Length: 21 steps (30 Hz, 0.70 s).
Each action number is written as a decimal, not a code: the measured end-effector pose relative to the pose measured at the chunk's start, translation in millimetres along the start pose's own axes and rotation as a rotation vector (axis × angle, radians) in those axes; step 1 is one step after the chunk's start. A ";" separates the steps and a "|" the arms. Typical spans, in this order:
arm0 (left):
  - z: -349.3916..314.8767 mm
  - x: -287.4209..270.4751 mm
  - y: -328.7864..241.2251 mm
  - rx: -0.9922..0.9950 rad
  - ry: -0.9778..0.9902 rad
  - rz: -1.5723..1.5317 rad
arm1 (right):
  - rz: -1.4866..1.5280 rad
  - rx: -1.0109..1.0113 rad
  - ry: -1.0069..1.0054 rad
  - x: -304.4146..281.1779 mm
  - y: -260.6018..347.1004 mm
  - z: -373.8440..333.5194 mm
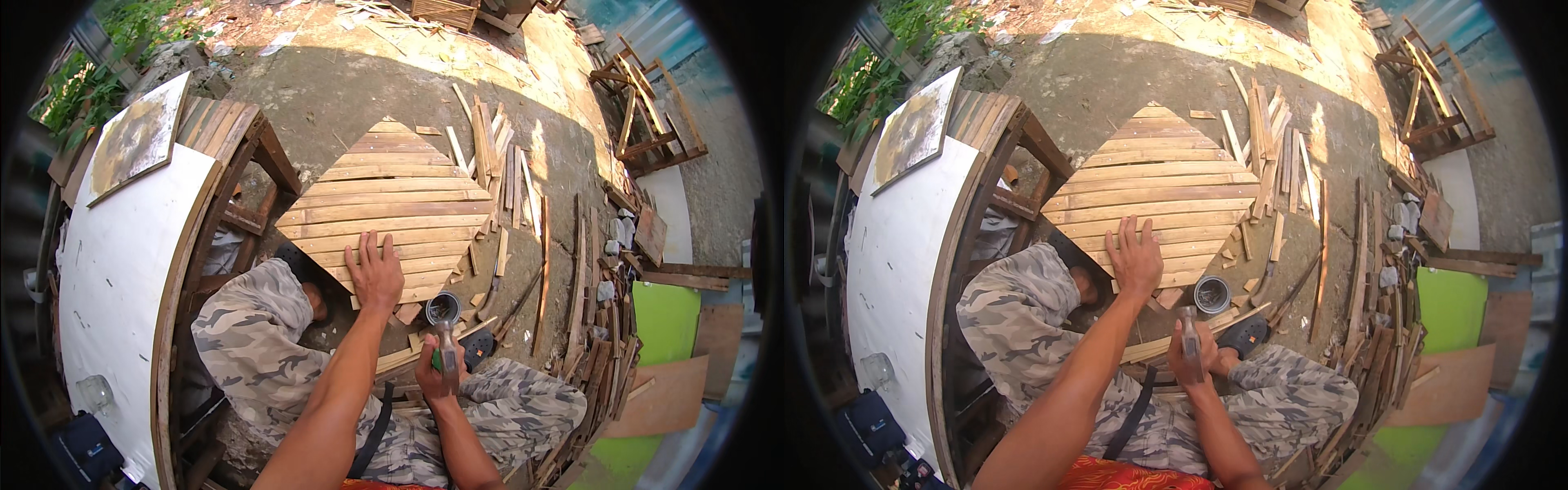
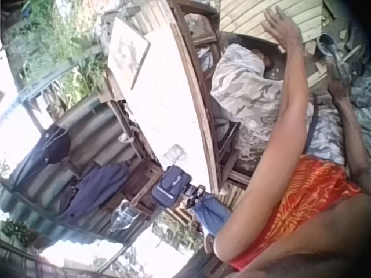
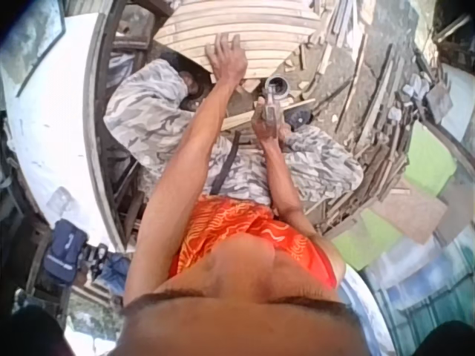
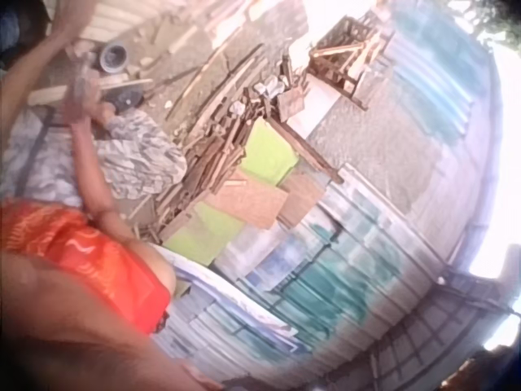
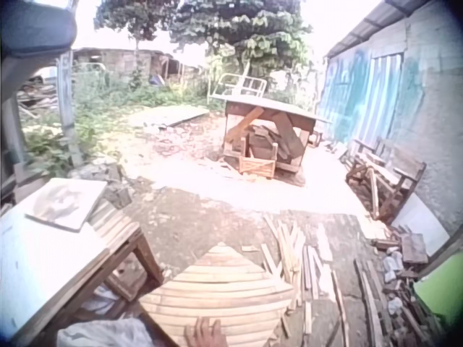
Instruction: The person assembles a hexagonal wooden board by arranging slats, inserting nails from a tin, and hammering them with a green-handled hammer. The person adjusts slat positions and secures them one by one.
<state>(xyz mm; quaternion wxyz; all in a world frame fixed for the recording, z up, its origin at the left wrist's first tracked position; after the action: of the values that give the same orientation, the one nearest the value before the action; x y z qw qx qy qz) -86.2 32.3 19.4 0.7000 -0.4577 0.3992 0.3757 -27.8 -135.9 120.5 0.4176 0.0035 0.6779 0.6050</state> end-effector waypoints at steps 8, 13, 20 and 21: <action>0.1 1.8 -1.0 0.004 -0.032 0.012 | -0.073 0.050 -0.012 -21.0 -2.3 9.0; -1.2 4.4 2.0 -0.016 -0.024 -0.014 | -0.146 -0.135 0.022 -28.5 35.3 8.7; -2.3 3.8 12.7 0.029 -0.023 -0.117 | -0.097 0.198 0.130 -18.5 14.3 32.1; -2.0 2.3 15.6 0.052 -0.002 -0.112 | -0.108 0.230 0.138 -18.4 9.3 29.4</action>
<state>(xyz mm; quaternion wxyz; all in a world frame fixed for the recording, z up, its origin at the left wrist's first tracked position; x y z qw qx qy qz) -99.6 35.5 11.5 0.7319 -0.4606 0.3819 0.3261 -3.6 -118.8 140.8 0.3987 -0.0265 0.7690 0.4989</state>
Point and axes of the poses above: each hand's wrist, its own z-axis towards the middle knuckle, its own x-axis out of the palm, y = z × x, the point moved 1 cm from there along z, towards the middle knuckle, and after that the axes turned 1 degree about -x, right-handed, at the moved point
